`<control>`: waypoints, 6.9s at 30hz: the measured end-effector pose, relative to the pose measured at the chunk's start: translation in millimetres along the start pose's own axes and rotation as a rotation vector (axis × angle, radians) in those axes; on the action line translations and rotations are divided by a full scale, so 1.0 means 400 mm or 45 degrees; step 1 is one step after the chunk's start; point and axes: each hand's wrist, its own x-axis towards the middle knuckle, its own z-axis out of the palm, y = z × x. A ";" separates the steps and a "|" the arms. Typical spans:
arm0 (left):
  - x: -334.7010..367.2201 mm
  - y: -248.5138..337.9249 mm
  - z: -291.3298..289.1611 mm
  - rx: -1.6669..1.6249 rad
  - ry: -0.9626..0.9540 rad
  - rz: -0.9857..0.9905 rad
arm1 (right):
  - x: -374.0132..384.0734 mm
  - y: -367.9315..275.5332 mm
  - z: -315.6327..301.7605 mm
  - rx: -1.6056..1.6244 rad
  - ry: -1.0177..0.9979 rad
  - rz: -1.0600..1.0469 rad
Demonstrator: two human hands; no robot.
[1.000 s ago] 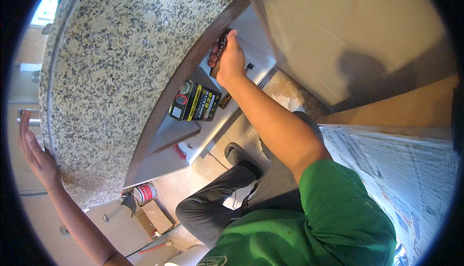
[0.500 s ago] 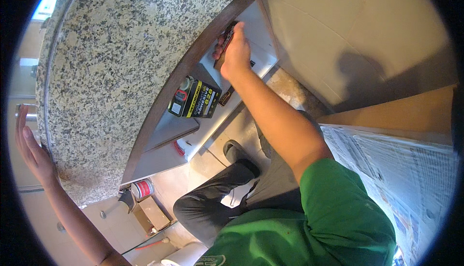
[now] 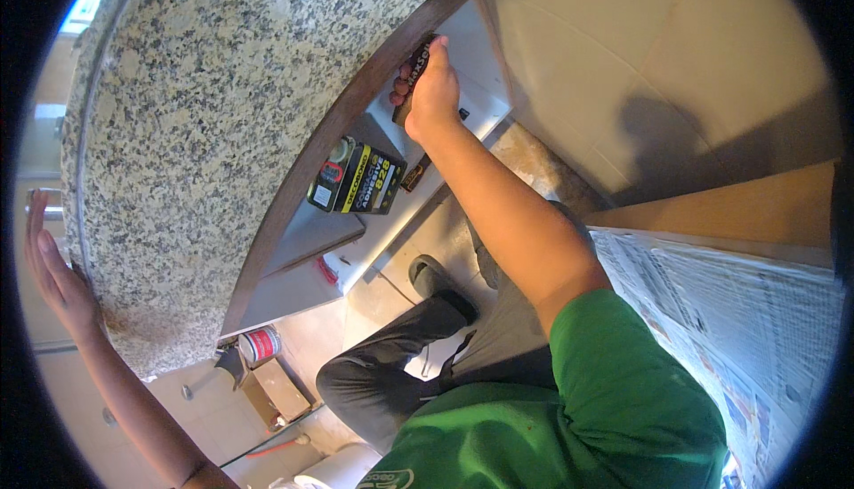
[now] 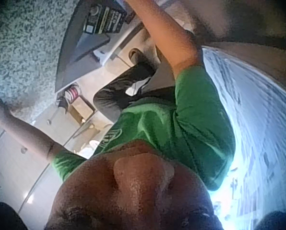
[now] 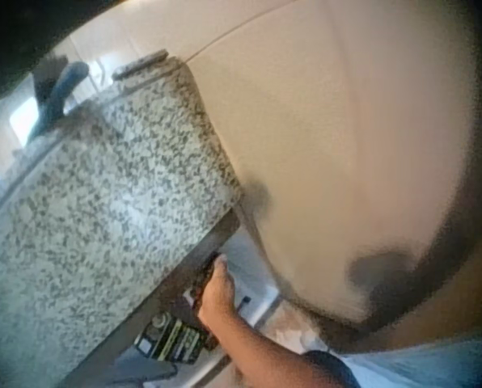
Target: The person sands the edge of a granite countertop with a sanding block and then uses a screwdriver to tighten screws under the vanity. The person works while sitting on the floor.
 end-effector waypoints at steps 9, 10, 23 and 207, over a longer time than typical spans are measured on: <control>0.002 0.014 -0.009 0.039 0.001 -0.005 | -0.002 0.006 0.006 -0.012 -0.029 -0.048; 0.003 0.023 -0.011 0.053 0.011 -0.024 | -0.007 0.013 0.006 -0.013 -0.040 -0.069; -0.001 -0.003 -0.011 0.020 -0.017 0.006 | 0.006 -0.007 0.001 -0.056 -0.012 0.003; -0.006 -0.005 -0.011 -0.097 -0.039 -0.065 | 0.041 -0.113 -0.037 0.014 -0.232 -0.055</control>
